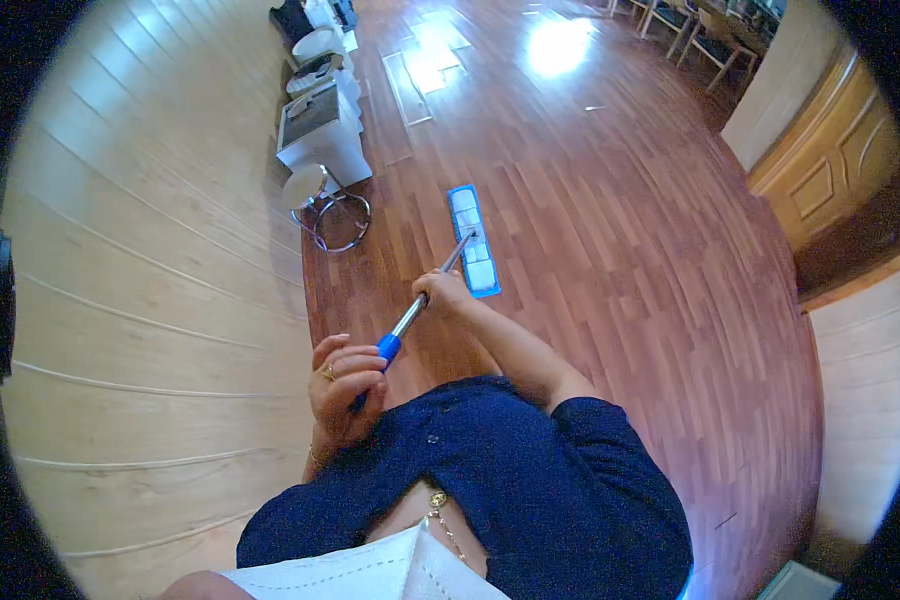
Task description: Mopping a wooden floor in a large room.
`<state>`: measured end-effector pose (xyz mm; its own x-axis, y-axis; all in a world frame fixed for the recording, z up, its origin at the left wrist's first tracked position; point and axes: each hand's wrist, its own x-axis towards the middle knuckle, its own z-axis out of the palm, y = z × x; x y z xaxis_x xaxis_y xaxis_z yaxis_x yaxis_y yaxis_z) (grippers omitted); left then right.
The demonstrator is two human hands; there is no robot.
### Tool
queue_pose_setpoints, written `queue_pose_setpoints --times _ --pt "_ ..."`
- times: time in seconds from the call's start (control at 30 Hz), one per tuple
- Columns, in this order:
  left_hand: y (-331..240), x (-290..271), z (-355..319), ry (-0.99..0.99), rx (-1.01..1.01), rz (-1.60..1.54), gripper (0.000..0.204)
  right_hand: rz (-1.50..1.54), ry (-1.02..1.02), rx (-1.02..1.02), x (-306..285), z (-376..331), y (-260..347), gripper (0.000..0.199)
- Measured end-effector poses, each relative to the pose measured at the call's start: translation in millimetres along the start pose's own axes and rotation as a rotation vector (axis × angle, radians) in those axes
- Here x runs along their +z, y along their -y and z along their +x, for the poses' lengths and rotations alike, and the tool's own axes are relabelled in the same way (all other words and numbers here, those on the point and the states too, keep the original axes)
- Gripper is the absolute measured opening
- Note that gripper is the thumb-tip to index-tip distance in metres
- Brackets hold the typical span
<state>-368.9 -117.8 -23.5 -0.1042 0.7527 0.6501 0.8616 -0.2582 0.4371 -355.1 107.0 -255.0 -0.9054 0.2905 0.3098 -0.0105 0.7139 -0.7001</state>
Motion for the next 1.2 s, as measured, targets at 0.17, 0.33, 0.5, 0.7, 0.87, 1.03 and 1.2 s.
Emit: queue_pose_setpoints --times 0.17,0.33,0.5,0.7,0.87,1.03,1.2 --pt "35 9 -8 -0.001 -0.019 -0.012 0.015 -0.241 0.083 0.200 6 17 -18 0.028" --pt "41 33 -9 0.071 -0.038 -0.046 0.015 -0.273 0.105 0.323 -3 0 -46 0.021" --pt "45 30 20 0.038 0.091 -0.169 0.016 -0.331 0.023 0.277 -31 -5 -42 0.017" --pt "37 1 54 -0.190 0.121 -0.378 0.010 -0.186 -0.180 0.055 -56 -33 -4 0.016" --pt "44 7 76 -0.327 0.117 -0.521 0.016 0.044 -0.319 0.139 -61 -61 -17 0.010" --pt "50 43 92 -0.309 0.127 -0.576 0.016 -0.083 -0.325 0.348 -78 -82 -52 0.011" --pt "52 80 106 -0.052 0.233 -0.653 0.013 -0.276 -0.359 0.567 -107 -120 -56 0.030"
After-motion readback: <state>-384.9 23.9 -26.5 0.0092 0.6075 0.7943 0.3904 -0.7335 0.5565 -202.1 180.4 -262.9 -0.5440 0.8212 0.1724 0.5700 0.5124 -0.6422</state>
